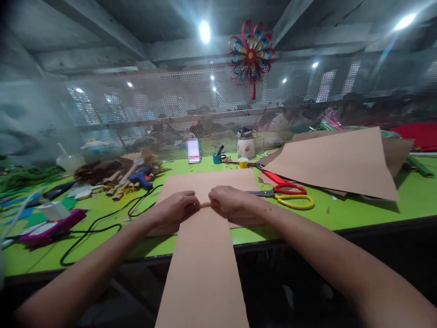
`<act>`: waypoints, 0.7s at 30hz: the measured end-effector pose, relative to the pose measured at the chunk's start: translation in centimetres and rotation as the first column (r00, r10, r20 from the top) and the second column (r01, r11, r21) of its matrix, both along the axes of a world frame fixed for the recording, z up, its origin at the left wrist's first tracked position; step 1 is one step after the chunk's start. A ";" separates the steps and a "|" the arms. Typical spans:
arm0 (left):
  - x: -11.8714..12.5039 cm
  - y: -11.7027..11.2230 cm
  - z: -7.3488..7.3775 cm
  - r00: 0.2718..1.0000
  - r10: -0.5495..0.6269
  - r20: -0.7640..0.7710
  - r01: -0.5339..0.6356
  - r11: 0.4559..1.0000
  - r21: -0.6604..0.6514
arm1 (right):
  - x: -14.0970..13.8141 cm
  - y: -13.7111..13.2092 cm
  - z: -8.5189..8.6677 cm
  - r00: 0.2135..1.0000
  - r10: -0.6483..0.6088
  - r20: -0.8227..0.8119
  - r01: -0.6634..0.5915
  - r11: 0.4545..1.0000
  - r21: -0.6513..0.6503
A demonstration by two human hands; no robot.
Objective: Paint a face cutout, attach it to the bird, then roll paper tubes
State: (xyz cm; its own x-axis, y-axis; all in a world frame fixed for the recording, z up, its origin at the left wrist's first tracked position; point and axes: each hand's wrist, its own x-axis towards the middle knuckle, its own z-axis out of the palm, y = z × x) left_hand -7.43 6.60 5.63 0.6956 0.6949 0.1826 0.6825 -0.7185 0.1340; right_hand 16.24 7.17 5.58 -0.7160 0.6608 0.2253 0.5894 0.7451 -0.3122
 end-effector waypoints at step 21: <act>0.0 -0.3 -1.0 0.992 0.048 0.120 -0.047 0.999 -0.013 | -0.5 0.4 -1.9 0.960 -0.105 -0.261 -0.039 0.870 -0.492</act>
State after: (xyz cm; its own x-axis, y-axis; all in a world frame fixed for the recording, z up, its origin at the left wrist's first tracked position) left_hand -7.40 6.34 4.60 0.6351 0.7288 0.2558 0.6942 -0.6838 0.2246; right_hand 15.72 7.55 3.70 -0.6503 0.7581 0.0486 0.4495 0.4355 -0.7799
